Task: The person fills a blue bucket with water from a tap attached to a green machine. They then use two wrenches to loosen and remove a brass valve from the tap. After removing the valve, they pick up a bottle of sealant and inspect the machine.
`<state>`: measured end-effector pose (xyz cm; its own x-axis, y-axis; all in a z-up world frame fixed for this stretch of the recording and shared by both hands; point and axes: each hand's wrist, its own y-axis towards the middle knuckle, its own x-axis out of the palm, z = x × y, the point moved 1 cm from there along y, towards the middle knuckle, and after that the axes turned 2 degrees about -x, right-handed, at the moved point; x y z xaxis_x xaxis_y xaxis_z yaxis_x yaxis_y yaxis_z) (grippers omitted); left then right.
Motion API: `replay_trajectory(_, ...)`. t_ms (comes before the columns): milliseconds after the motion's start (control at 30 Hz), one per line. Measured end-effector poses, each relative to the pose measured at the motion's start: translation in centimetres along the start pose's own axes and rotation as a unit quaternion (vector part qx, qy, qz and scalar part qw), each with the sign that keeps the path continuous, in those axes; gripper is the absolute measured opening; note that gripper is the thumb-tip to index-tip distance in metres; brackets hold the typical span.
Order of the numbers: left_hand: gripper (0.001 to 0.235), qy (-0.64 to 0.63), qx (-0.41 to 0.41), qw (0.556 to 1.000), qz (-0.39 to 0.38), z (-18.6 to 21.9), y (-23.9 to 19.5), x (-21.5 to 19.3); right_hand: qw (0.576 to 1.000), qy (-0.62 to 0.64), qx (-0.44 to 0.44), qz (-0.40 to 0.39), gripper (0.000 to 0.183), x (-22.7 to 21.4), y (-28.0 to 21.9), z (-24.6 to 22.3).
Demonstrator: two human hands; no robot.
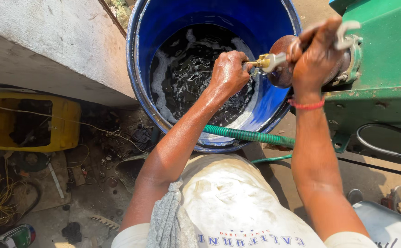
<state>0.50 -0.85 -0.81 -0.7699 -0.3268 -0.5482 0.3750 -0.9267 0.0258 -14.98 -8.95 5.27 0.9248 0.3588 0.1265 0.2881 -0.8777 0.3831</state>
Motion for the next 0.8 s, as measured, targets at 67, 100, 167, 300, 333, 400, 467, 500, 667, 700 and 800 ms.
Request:
replay_trajectory(67, 0.016, -0.009, 0.007, 1.0, 0.002, 0.2, -0.2, 0.2, 0.994, -0.019, 0.066, -0.084, 0.058, -0.4, 4.4, 3.3)
replay_trajectory(100, 0.015, -0.013, 0.012, 1.0, 0.007, 0.3, 0.0, 0.1, 0.984, -0.018, 0.109, -0.137, 0.057, -0.1, 6.3, 5.1)
replay_trajectory(167, 0.016, 0.001, 0.03, 0.999, 0.025, 0.5, 0.3, -0.1, 0.961, -0.056, 0.212, -0.168, 0.053, 0.8, 8.8, 7.9)
replay_trajectory(300, 0.015, -0.01, 0.017, 1.0, 0.015, 0.4, 0.1, -0.1, 0.953, -0.161, 0.185, -0.176, 0.055, 2.5, 7.6, 6.9)
replay_trajectory(333, 0.015, -0.02, 0.009, 1.0, 0.016, 0.3, 0.0, -0.1, 0.965, -0.153, 0.133, -0.167, 0.055, 2.8, 6.0, 5.2)
replay_trajectory(400, 0.016, -0.043, -0.004, 0.999, 0.022, 0.2, 0.1, -0.1, 0.989, -0.096, 0.028, -0.113, 0.051, 3.5, 1.7, 1.5)
replay_trajectory(467, 0.018, -0.02, 0.009, 0.999, 0.024, 0.3, 0.4, 0.1, 0.995, -0.081, -0.031, -0.04, 0.043, 3.9, -3.3, -1.4)
replay_trajectory(500, 0.019, -0.006, 0.015, 1.0, 0.024, 0.3, 0.4, 0.0, 0.97, -0.151, -0.161, -0.098, 0.043, 4.1, -5.8, -2.4)
replay_trajectory(667, 0.02, -0.016, 0.028, 0.999, 0.022, -0.1, 0.3, 0.4, 0.929, -0.244, -0.239, -0.142, 0.04, 1.7, -9.5, -2.5)
replay_trajectory(700, 0.019, -0.014, 0.042, 0.999, 0.03, -0.4, 0.4, 0.1, 0.953, -0.193, -0.21, -0.099, 0.041, 1.1, -8.7, -2.2)
replay_trajectory(800, 0.024, -0.037, 0.025, 0.999, 0.006, -0.8, 1.0, -0.2, 0.984, -0.077, -0.148, 0.061, 0.045, -1.1, -6.7, -2.9)
